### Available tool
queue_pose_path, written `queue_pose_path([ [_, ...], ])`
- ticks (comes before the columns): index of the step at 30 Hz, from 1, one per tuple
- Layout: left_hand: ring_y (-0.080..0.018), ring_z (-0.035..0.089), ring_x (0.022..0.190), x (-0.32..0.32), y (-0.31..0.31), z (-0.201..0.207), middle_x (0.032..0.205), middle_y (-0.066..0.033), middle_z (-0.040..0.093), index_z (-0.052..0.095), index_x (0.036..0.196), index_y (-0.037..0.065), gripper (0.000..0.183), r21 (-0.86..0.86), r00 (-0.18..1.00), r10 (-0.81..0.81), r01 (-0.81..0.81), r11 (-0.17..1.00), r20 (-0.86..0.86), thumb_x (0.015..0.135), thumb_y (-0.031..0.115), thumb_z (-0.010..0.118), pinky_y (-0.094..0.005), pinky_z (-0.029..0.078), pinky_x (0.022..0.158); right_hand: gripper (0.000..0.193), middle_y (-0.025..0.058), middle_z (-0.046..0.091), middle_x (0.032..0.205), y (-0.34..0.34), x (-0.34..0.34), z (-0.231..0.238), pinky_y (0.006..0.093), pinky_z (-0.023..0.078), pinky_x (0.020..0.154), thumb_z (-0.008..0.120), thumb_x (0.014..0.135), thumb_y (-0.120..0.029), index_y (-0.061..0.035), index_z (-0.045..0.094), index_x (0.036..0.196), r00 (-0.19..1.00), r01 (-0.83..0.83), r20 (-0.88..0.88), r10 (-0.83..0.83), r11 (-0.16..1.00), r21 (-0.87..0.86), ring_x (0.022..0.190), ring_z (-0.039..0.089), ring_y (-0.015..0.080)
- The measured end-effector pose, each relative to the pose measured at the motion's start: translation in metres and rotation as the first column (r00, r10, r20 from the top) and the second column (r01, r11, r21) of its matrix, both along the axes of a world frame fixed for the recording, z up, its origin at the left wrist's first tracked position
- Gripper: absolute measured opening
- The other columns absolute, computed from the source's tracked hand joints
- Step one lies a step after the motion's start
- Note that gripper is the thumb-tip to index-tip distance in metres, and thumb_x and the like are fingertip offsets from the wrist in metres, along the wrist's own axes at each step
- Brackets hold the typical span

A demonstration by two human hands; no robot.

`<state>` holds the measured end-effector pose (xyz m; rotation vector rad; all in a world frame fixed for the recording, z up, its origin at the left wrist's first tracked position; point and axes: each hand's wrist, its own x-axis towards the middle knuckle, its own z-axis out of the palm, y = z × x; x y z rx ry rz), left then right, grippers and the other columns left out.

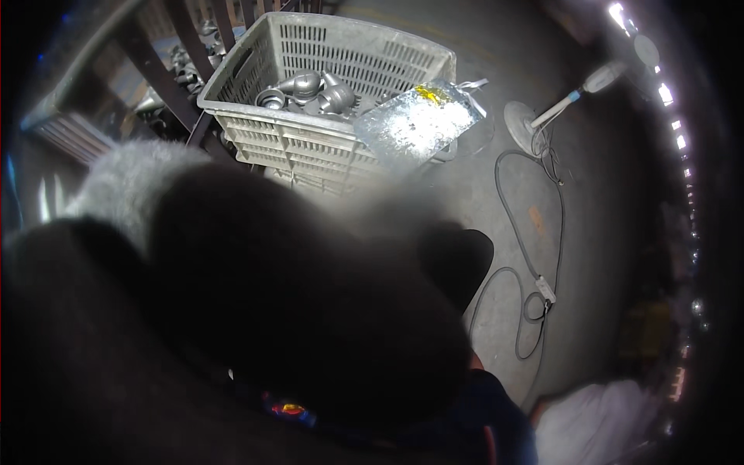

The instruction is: Inspect metal fabrication parts for defects by rotating and examining them by hand.

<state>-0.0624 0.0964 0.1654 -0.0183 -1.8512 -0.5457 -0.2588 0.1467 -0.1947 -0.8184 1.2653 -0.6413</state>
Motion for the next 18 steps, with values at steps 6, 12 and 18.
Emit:
queue_pose_path([
  [6,-0.0296,0.066,0.098,-0.005,-0.008,-0.004,0.102,-0.0216,0.066,0.055,0.123,-0.005,0.04,0.175,0.952,0.214,-0.177,0.969,-0.218,0.091,0.019,0.058,-0.038,0.051,0.089,0.042,0.0055,0.065,0.087,-0.001,-0.003,0.013,0.0225,0.045,0.055,0.05,0.09,-0.007,-0.0001,0.056,0.131,0.993,-0.08,-0.09,0.077,0.996,-0.031,0.063,0.053,0.0068],
  [12,-0.0306,0.066,0.103,0.011,-0.085,-0.016,0.107,-0.0247,0.065,0.056,0.121,-0.008,0.036,0.517,0.936,0.336,-0.24,0.822,-0.099,0.093,0.014,0.053,-0.0357,0.051,0.093,0.036,0.009,0.069,0.095,-0.003,0.004,0.013,0.027,0.05,0.071,0.05,0.094,-0.012,0.0004,0.06,0.127,0.976,-0.11,-0.194,0.094,0.992,-0.07,0.075,0.059,0.0106],
  [18,-0.0126,0.064,0.099,0.005,-0.234,-0.089,0.108,-0.0087,0.068,0.064,0.117,-0.004,0.029,0.705,0.901,0.159,-0.417,0.574,0.403,0.091,0.009,0.063,-0.0256,0.051,0.089,0.036,0.0087,0.069,0.094,0.0,0.004,0.004,0.0272,0.049,0.071,0.048,0.095,-0.012,0.0,0.059,0.126,0.97,-0.174,-0.217,0.109,0.936,-0.305,0.075,0.059,0.0112],
])
